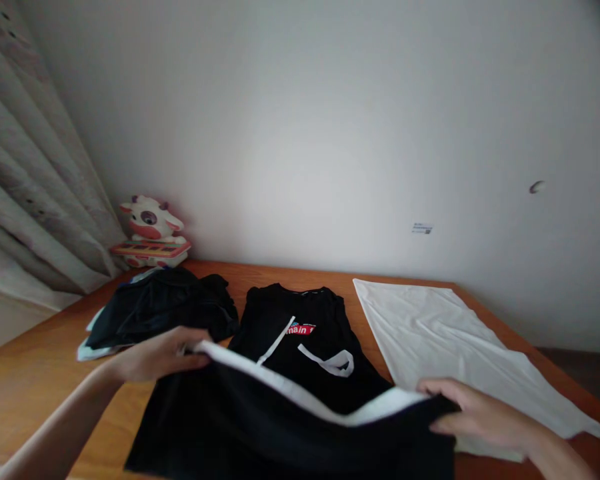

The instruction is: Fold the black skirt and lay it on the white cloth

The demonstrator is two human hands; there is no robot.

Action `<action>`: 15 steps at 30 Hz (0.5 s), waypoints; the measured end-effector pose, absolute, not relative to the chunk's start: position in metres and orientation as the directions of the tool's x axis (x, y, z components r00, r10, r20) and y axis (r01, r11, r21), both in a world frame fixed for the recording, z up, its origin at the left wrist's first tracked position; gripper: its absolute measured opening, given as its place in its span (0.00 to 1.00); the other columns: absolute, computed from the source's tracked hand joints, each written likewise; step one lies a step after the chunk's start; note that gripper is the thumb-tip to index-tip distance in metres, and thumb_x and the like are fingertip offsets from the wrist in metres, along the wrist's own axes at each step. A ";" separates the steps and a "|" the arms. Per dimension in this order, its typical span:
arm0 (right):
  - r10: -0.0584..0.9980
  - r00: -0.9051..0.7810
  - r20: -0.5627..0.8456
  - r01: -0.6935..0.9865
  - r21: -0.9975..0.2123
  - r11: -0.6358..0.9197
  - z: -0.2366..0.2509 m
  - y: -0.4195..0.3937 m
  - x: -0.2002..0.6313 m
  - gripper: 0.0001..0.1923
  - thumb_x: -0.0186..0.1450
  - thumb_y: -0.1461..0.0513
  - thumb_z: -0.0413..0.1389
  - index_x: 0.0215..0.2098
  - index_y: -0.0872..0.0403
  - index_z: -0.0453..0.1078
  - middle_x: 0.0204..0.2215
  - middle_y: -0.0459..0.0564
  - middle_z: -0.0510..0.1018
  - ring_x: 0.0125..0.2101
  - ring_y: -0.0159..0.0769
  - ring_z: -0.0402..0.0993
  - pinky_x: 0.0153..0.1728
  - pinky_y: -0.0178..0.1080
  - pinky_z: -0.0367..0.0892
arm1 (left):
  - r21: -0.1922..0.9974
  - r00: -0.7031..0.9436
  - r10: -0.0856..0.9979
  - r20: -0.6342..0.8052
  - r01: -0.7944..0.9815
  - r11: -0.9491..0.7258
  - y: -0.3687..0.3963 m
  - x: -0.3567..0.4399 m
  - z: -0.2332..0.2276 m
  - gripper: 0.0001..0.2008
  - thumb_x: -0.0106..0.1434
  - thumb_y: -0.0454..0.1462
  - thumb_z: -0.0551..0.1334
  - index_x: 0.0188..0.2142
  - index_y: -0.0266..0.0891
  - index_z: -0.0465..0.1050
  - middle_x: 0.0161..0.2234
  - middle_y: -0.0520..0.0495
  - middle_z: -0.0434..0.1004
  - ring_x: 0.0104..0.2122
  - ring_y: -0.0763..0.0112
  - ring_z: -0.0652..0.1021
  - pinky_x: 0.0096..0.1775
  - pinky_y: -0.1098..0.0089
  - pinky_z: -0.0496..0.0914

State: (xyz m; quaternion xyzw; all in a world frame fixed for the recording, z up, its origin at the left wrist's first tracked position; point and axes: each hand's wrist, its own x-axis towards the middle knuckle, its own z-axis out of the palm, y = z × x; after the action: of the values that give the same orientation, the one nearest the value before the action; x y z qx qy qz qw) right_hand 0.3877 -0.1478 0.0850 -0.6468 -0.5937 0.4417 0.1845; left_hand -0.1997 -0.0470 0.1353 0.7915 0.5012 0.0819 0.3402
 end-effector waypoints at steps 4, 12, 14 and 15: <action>0.971 0.234 0.049 0.531 -0.843 -0.086 0.096 -0.061 0.352 0.34 0.53 0.42 0.60 0.53 0.51 0.75 0.51 0.58 0.82 0.56 0.58 0.75 0.57 0.54 0.71 | 0.584 0.079 0.921 0.382 0.752 -0.307 0.034 -0.160 0.141 0.32 0.62 0.57 0.59 0.56 0.37 0.74 0.48 0.38 0.80 0.51 0.50 0.78 0.58 0.52 0.71; 0.964 0.262 0.050 0.661 -0.737 -0.142 0.003 -0.113 0.356 0.32 0.56 0.37 0.56 0.46 0.51 0.75 0.48 0.61 0.83 0.45 0.53 0.82 0.51 0.51 0.75 | 0.472 0.088 0.963 0.253 0.858 -0.202 -0.044 -0.186 0.032 0.29 0.62 0.57 0.59 0.51 0.37 0.75 0.45 0.37 0.80 0.46 0.49 0.82 0.54 0.50 0.75; 0.970 0.244 -0.018 0.635 -0.753 -0.173 -0.014 -0.138 0.359 0.33 0.56 0.35 0.56 0.43 0.51 0.78 0.42 0.59 0.85 0.43 0.52 0.83 0.47 0.47 0.77 | 0.495 0.001 0.981 0.195 0.863 -0.099 -0.073 -0.198 0.007 0.27 0.62 0.58 0.59 0.46 0.39 0.76 0.41 0.38 0.80 0.42 0.49 0.83 0.50 0.50 0.76; 0.964 0.263 -0.027 0.626 -0.756 -0.192 -0.018 -0.145 0.359 0.33 0.57 0.34 0.55 0.42 0.50 0.78 0.41 0.58 0.86 0.42 0.51 0.83 0.46 0.47 0.77 | 0.525 -0.058 0.981 0.187 0.850 -0.050 -0.083 -0.201 -0.002 0.28 0.61 0.59 0.59 0.45 0.39 0.76 0.41 0.38 0.80 0.42 0.49 0.83 0.49 0.51 0.76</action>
State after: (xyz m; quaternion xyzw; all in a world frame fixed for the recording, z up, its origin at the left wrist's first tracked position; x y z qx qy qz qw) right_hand 0.3586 -0.1453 -0.0178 -0.7260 -0.5476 0.2623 0.3229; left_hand -0.2013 -0.0828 -0.0018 0.6750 0.6780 0.2632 0.1244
